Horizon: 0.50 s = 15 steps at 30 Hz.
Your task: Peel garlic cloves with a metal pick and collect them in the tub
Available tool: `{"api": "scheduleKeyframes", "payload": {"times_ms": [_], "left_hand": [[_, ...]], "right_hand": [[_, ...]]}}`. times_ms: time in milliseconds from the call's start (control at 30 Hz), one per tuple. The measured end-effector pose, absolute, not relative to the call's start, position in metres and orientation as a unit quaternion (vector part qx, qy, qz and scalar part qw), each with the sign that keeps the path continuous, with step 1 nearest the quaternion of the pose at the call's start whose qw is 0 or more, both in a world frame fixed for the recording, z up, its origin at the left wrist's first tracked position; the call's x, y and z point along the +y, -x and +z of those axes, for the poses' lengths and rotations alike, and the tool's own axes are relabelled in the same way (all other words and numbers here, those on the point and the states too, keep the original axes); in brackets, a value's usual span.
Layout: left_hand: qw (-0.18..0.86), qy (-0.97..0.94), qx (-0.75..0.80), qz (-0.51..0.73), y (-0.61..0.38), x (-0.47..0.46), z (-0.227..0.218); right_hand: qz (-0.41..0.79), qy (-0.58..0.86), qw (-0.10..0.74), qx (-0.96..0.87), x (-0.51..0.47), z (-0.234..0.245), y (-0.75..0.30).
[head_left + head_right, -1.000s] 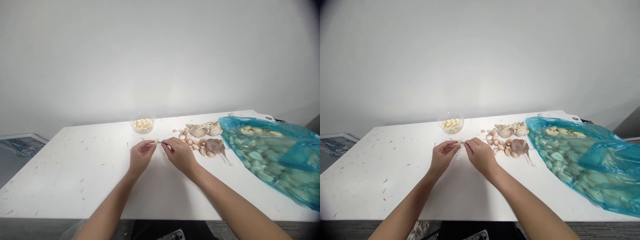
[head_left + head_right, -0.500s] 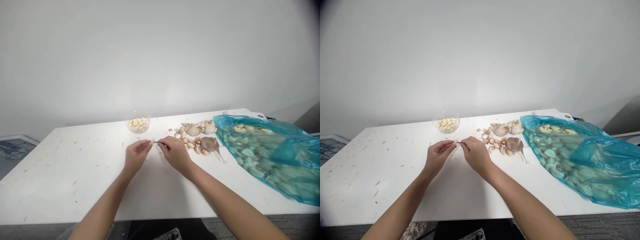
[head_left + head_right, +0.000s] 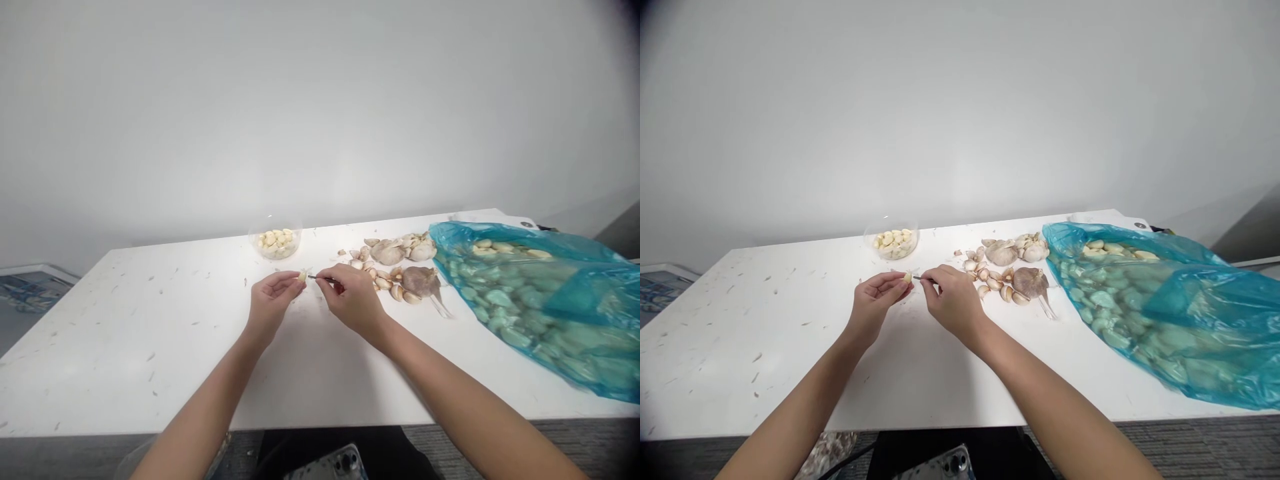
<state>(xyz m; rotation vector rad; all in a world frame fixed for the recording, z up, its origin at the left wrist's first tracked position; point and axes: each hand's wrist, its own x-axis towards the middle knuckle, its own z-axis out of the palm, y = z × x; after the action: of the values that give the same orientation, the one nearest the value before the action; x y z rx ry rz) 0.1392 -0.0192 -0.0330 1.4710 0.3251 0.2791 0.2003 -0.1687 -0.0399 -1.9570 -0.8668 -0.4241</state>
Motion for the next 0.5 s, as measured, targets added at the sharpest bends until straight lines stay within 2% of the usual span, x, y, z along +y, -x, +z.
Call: {"api": "scheduleKeyframes", "payload": {"times_ms": [267, 500], "left_hand": [[0.721, -0.663, 0.15, 0.131, -0.1373, -0.0195, -0.0309], [0.625, -0.742, 0.094, 0.222, -0.1359, -0.0197, -0.038]], "right_hand": [[-0.215, 0.803, 0.422, -0.361, -0.167, -0.0413, -0.1955], [-0.228, 0.802, 0.422, -0.357, -0.1672, -0.0382, -0.195]]}}
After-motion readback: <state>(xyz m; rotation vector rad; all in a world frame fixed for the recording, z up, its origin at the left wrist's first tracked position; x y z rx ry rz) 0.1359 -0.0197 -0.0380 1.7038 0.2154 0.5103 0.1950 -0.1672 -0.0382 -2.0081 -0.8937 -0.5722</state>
